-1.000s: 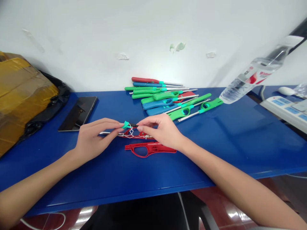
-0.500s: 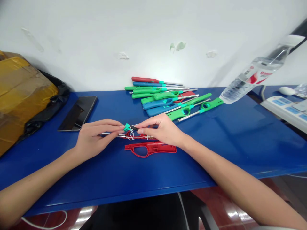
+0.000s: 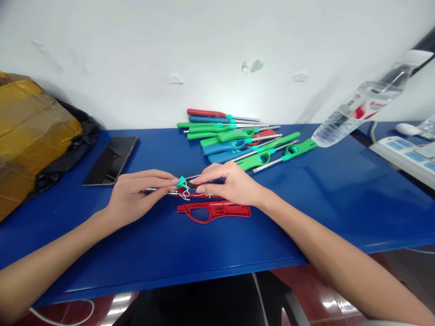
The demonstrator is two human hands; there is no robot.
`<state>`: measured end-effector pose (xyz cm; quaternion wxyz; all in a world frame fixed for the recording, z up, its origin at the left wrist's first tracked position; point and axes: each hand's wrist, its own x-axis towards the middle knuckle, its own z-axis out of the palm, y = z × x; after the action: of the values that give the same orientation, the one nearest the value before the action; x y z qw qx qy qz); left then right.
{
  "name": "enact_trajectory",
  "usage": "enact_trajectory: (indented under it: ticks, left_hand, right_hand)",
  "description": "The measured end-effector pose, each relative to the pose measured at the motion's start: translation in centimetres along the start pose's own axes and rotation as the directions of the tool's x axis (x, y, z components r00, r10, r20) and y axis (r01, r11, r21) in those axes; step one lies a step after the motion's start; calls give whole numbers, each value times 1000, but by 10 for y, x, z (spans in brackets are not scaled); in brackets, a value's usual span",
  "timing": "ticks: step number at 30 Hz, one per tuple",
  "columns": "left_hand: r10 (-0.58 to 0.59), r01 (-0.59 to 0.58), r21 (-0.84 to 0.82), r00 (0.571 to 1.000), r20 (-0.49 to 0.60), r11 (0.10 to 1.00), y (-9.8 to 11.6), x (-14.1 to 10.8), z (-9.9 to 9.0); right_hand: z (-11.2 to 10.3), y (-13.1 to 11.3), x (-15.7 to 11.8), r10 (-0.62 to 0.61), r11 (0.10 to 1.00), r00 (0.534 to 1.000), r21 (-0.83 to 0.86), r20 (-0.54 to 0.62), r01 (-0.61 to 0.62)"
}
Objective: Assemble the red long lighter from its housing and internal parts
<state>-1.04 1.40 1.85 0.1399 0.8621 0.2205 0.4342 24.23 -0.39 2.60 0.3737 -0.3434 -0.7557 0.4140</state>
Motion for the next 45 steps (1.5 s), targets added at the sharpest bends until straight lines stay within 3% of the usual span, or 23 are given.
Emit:
enact_trajectory:
  ticks: [8, 33, 45]
  left_hand:
    - [7, -7, 8, 1000, -10, 1000, 5, -1, -4]
    - [1, -1, 37, 1000, 1, 999, 3, -4, -4]
    - [107, -110, 87, 994, 32, 990, 10, -4, -1]
  right_hand:
    - [6, 1, -1, -5, 998, 999, 56, -36, 7]
    - [8, 2, -2, -40, 998, 998, -56, -57, 37]
    - [19, -12, 0, 126, 992, 986, -8, -114, -127]
